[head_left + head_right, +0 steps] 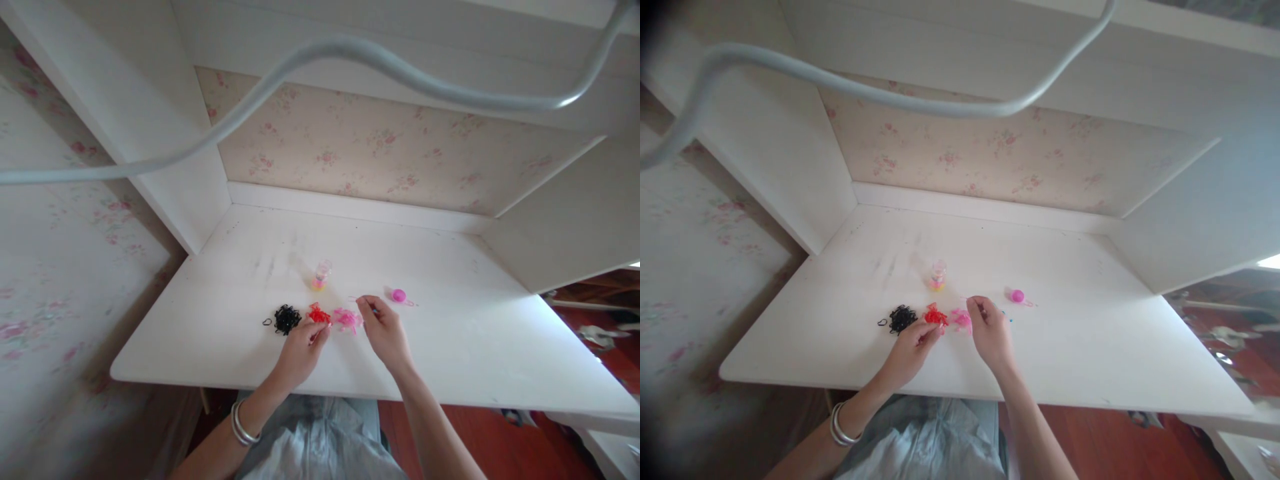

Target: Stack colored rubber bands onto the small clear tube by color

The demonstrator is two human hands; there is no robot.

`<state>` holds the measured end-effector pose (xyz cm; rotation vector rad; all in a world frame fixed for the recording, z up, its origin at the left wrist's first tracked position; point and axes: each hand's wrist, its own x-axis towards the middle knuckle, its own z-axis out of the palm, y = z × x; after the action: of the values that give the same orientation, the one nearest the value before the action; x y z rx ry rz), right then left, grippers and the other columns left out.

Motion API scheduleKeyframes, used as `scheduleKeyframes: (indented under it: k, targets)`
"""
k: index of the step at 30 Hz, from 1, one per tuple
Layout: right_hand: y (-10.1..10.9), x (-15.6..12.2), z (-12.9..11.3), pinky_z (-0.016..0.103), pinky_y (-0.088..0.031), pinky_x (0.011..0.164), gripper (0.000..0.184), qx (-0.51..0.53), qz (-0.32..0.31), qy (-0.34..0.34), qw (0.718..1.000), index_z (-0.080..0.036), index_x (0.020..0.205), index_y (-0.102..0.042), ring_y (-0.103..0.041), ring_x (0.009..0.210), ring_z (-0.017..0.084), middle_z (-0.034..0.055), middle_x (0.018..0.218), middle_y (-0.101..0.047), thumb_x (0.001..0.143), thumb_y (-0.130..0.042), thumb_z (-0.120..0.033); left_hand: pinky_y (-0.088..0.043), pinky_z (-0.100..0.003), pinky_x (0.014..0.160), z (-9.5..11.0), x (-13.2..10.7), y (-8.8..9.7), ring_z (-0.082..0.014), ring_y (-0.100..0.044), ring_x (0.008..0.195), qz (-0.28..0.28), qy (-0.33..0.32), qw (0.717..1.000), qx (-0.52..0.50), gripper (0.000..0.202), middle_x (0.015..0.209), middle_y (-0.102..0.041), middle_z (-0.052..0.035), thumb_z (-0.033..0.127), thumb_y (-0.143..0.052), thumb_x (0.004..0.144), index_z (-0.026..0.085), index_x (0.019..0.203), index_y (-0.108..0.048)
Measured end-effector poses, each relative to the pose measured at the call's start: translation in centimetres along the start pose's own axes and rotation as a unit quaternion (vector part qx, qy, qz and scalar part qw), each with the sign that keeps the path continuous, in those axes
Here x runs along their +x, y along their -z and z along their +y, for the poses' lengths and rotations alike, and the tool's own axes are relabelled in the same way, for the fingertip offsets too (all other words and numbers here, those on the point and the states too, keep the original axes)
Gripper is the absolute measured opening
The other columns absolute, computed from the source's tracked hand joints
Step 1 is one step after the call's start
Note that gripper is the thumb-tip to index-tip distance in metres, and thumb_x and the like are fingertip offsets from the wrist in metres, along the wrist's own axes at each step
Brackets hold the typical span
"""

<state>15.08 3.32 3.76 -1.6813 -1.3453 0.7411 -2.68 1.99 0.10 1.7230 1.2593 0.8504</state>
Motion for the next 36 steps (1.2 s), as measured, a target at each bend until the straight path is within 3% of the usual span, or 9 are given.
scheduleKeyframes:
  k: [5,9,15,20,23,26,29,32,36]
  targets:
    - [-0.8,3.3,-3.9,0.024,-0.041,0.057,0.041,-0.081,0.035,0.108,0.99,-0.018,0.087,-0.066,-0.054,0.059,0.013,0.0043,0.075,-0.065,0.09,-0.04,-0.05,-0.04,-0.024,0.063,-0.6,-1.3,-0.2,-0.0148,-0.054,0.074,0.005,0.022,1.0,0.011,0.036,0.079,-0.059,-0.004,0.039,-0.039,0.092,0.019,0.081,-0.067]
    - [-2.6,5.3,-5.0,0.025,-0.041,0.066,0.036,-0.137,0.033,0.18,0.973,-0.019,0.089,-0.067,-0.058,0.067,0.014,0.0042,0.082,-0.068,0.09,-0.04,-0.043,-0.041,-0.024,0.062,-0.9,-1.9,0.3,-0.0147,-0.056,0.075,0.013,0.03,0.999,0.012,0.033,0.089,-0.063,-0.0049,0.037,-0.04,0.091,0.02,0.089,-0.068]
    - [-4.1,6.6,-4.5,0.026,-0.042,0.07,0.035,-0.178,0.01,0.179,0.968,-0.02,0.092,-0.069,-0.06,0.071,0.016,0.0046,0.084,-0.069,0.09,-0.04,-0.04,-0.043,-0.025,0.064,-0.5,-2.1,2.0,-0.0151,-0.058,0.076,0.017,0.015,0.999,0.029,0.032,0.087,-0.065,-0.0042,0.034,-0.039,0.092,0.021,0.09,-0.068]
    - [-3.2,6.1,-4.5,0.026,-0.044,0.072,0.037,-0.144,0.021,0.185,0.972,-0.02,0.094,-0.07,-0.06,0.071,0.016,0.0056,0.089,-0.07,0.089,-0.04,-0.04,-0.047,-0.025,0.065,-0.3,-1.6,2.5,-0.0155,-0.062,0.079,0.024,0.009,0.999,0.032,0.033,0.093,-0.067,-0.0057,0.033,-0.037,0.093,0.022,0.095,-0.068]
    - [-2.0,4.6,-3.1,0.026,-0.044,0.068,0.037,-0.127,0.027,0.14,0.982,-0.019,0.093,-0.07,-0.059,0.065,0.015,0.0055,0.086,-0.07,0.088,-0.041,-0.042,-0.049,-0.025,0.063,-0.3,-0.7,2.9,-0.0142,-0.063,0.073,0.038,0.008,0.999,0.023,0.029,0.096,-0.069,-0.0048,0.034,-0.042,0.091,0.023,0.105,-0.065]
    - [-1.3,2.0,0.0,0.025,-0.044,0.063,0.032,-0.135,-0.014,0.076,0.988,-0.022,0.091,-0.07,-0.058,0.06,0.014,0.0025,0.078,-0.069,0.086,-0.045,-0.042,-0.05,-0.024,0.059,0.0,0.8,3.5,-0.013,-0.064,0.067,0.065,0.011,0.998,0.004,0.031,0.094,-0.071,-0.0034,0.037,-0.048,0.089,0.023,0.116,-0.056]
    - [-1.3,-1.2,3.3,0.025,-0.043,0.062,0.029,-0.158,-0.061,0.035,0.985,-0.024,0.089,-0.07,-0.06,0.063,0.015,0.0008,0.072,-0.067,0.086,-0.046,-0.041,-0.049,-0.022,0.055,0.9,2.6,4.1,-0.0119,-0.064,0.062,0.093,0.002,0.996,0.003,0.028,0.092,-0.071,-0.003,0.039,-0.051,0.087,0.022,0.109,-0.056]
    - [-1.4,-3.6,5.3,0.026,-0.043,0.065,0.03,-0.202,-0.069,0.018,0.977,-0.024,0.095,-0.069,-0.061,0.068,0.016,0.0018,0.075,-0.066,0.087,-0.046,-0.042,-0.047,-0.02,0.053,2.1,4.4,4.7,-0.0097,-0.062,0.056,0.113,-0.023,0.993,0.021,0.024,0.091,-0.071,-0.0022,0.04,-0.048,0.089,0.022,0.1,-0.061]
    - [-1.5,-5.0,6.0,0.025,-0.04,0.062,0.029,-0.263,-0.078,0.02,0.961,-0.03,0.106,-0.067,-0.062,0.072,0.016,0.0017,0.084,-0.066,0.091,-0.043,-0.038,-0.045,-0.02,0.056,3.6,6.4,5.2,-0.0097,-0.059,0.052,0.14,-0.06,0.986,0.07,0.028,0.064,-0.065,0.0017,0.041,-0.045,0.091,0.021,0.099,-0.063]
